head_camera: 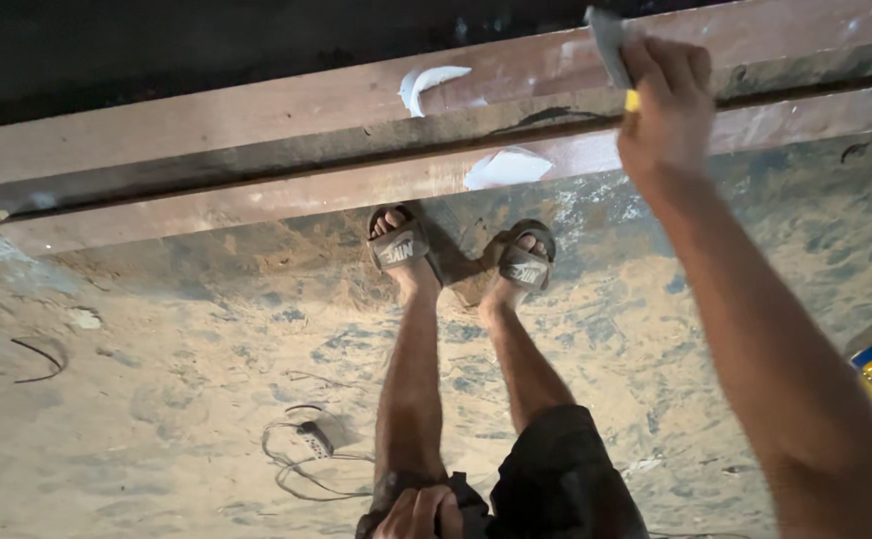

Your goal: The person applies a white filler substance to the edges of a long wooden plank using a small yellow scraper. They repeatedly dip the scraper into a yellow bucket to reload the filler and continue spreading it along the plank's length. The person then places the bucket on a workbench and walks through the workshop.

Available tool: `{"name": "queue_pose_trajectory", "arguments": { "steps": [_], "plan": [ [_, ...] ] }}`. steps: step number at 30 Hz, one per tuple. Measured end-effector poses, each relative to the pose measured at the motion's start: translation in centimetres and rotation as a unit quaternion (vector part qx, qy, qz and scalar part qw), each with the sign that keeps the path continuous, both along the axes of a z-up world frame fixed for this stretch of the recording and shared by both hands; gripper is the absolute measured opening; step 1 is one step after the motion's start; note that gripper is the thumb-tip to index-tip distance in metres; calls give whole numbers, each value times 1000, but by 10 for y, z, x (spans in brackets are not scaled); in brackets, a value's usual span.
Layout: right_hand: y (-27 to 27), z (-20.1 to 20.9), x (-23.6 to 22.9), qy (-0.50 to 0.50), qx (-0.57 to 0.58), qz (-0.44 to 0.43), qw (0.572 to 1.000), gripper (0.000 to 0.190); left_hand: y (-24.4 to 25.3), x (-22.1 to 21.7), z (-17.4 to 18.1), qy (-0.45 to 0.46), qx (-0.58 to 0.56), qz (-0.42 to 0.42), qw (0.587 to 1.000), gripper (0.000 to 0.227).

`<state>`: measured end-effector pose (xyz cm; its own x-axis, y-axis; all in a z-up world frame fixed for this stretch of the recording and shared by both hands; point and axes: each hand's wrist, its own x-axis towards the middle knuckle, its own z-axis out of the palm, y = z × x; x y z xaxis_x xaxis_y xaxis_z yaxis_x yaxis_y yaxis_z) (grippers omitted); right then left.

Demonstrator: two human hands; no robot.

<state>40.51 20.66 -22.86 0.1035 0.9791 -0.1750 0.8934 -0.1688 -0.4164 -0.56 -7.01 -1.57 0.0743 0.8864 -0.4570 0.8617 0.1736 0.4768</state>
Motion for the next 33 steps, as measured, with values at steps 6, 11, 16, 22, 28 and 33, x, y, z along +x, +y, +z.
{"name": "queue_pose_trajectory", "arguments": {
  "steps": [6,11,16,22,28,33],
  "plan": [
    [-42,-34,-49,-61,12,142,988,53,0,3,-8,3,93,19,995,11],
    [-23,-4,25,-133,21,-17,991,46,15,8,-4,34,116,7,993,10],
    [13,-31,44,115,-78,-319,938,17,23,8,3,-35,52,29,998,8],
    [33,-72,-145,60,-51,-162,984,41,22,-2,4,-55,2,42,998,5],
    [78,-5,-279,82,-114,23,990,38,16,-6,3,-55,-35,71,995,6],
    [69,15,-241,48,89,98,990,51,15,-1,-3,-58,69,105,990,8]
  ]
}}
